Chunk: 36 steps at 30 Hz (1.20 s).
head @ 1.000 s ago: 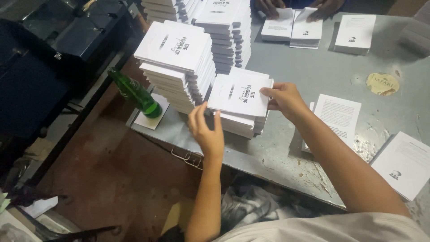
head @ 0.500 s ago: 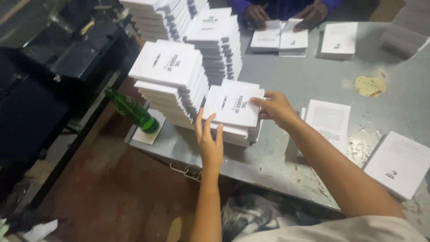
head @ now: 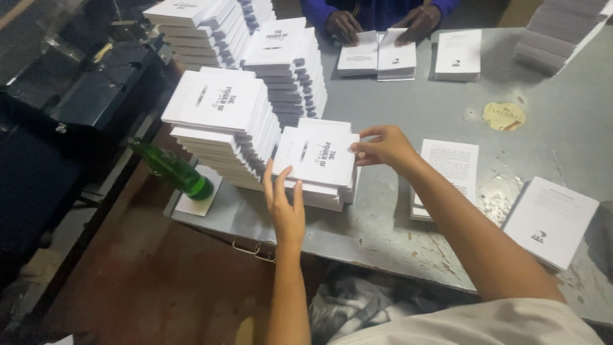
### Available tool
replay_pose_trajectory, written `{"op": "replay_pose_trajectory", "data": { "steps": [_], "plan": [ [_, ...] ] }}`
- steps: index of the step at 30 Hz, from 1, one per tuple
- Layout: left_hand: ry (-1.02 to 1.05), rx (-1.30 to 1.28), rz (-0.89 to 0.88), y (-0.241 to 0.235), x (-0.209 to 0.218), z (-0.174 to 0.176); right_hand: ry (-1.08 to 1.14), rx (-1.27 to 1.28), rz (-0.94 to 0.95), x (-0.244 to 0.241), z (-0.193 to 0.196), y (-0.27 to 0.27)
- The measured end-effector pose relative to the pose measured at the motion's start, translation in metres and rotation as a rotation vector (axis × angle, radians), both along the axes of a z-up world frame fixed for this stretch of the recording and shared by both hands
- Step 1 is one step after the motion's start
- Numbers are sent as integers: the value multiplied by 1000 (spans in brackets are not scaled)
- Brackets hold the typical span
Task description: Inspecting and sorting stacks of small printed booklets at a workbench.
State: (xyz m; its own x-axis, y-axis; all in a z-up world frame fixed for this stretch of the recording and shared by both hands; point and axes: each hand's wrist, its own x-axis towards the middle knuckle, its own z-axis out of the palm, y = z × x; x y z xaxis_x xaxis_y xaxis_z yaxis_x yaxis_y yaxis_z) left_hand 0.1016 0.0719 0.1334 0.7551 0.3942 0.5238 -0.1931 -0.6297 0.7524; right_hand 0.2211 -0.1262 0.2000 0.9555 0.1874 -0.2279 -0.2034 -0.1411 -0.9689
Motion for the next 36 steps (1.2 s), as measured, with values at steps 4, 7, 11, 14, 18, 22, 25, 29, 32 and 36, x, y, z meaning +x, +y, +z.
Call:
{"op": "replay_pose_trajectory", "data": {
  "steps": [4,7,11,14,18,22,25,29,32,36],
  "plan": [
    [-107,80,-37,7,11,-21,-28,45,-105,-1,-6,-17],
    [-142,91,-30,7,9,-24,-121,46,-162,-22,-7,-50],
    [-221,28,47,6,-5,-36,-219,179,-360,-45,-48,-132],
    [-458,-8,76,-12,-22,-50,-331,128,-538,-66,-85,-186],
    [-487,-344,-188,-76,-36,-67,-381,25,-625,-95,-131,-215],
    [-3,-678,-523,-144,-36,-60,-392,-26,-580,-77,-136,-211],
    [128,-752,-731,-175,-27,-42,-368,-11,-519,-42,-146,-211],
    [198,-574,-790,-205,-6,-28,-393,-74,-465,-5,-153,-215],
    [210,-484,-750,-213,4,-26,-349,-142,-424,6,-151,-212],
    [151,-231,-519,-198,2,-54,-299,-149,-397,4,-153,-216]
  ]
}}
